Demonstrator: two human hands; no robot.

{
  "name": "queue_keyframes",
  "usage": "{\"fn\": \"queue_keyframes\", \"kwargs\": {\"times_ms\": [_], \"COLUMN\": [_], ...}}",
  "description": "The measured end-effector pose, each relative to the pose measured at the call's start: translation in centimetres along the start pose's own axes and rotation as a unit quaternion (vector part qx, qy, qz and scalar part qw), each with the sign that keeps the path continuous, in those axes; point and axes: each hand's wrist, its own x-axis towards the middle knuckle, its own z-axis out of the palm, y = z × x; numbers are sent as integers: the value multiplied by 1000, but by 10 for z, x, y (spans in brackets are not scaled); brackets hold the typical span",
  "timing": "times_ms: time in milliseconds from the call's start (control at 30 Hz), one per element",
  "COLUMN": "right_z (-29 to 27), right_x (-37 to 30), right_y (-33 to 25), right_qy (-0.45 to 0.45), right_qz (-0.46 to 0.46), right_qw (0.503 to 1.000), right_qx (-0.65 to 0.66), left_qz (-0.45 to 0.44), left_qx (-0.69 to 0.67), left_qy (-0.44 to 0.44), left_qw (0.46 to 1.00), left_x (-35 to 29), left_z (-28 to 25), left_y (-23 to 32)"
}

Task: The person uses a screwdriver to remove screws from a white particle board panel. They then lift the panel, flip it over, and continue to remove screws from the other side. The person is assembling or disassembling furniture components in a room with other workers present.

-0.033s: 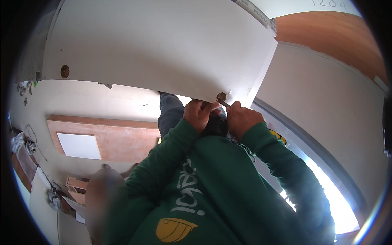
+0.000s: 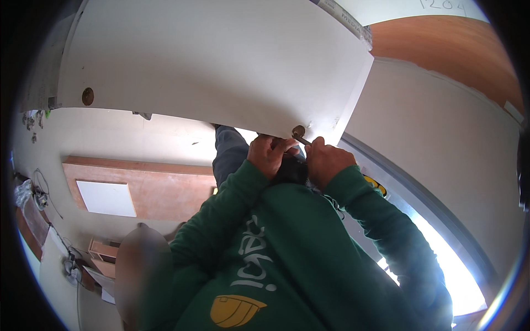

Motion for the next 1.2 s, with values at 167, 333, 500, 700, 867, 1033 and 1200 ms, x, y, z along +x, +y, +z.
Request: {"fn": "queue_keyframes", "kwargs": {"times_ms": [167, 333, 500, 700, 867, 1033, 1200], "right_z": [24, 3, 28, 10, 14, -4, -15], "right_x": [3, 0, 13, 10, 18, 19, 16], "right_y": [41, 30, 31, 18, 23, 19, 11], "right_qy": [116, 17, 43, -61, -73, -97, -75], "right_qz": [-178, -94, -155, -77, -98, -95, -96], "right_qw": [977, 983, 976, 981, 979, 986, 992], "right_qx": [-13, 156, 146, 166, 165, 94, 37], "left_qz": [4, 2, 40, -7, 12, 18, 33], "left_qx": [17, 106, 153, 34, 108, 79, 202], "left_qy": [-56, -106, -99, -139, -127, -83, -60], "left_qw": [998, 989, 982, 990, 986, 993, 977], "left_x": [5, 8, 3, 5, 5, 7, 11], "left_z": [-6, 1, 3, -5, -1, 3, 1], "left_y": [-5, -3, 5, -8, -3, -16, -14]}}
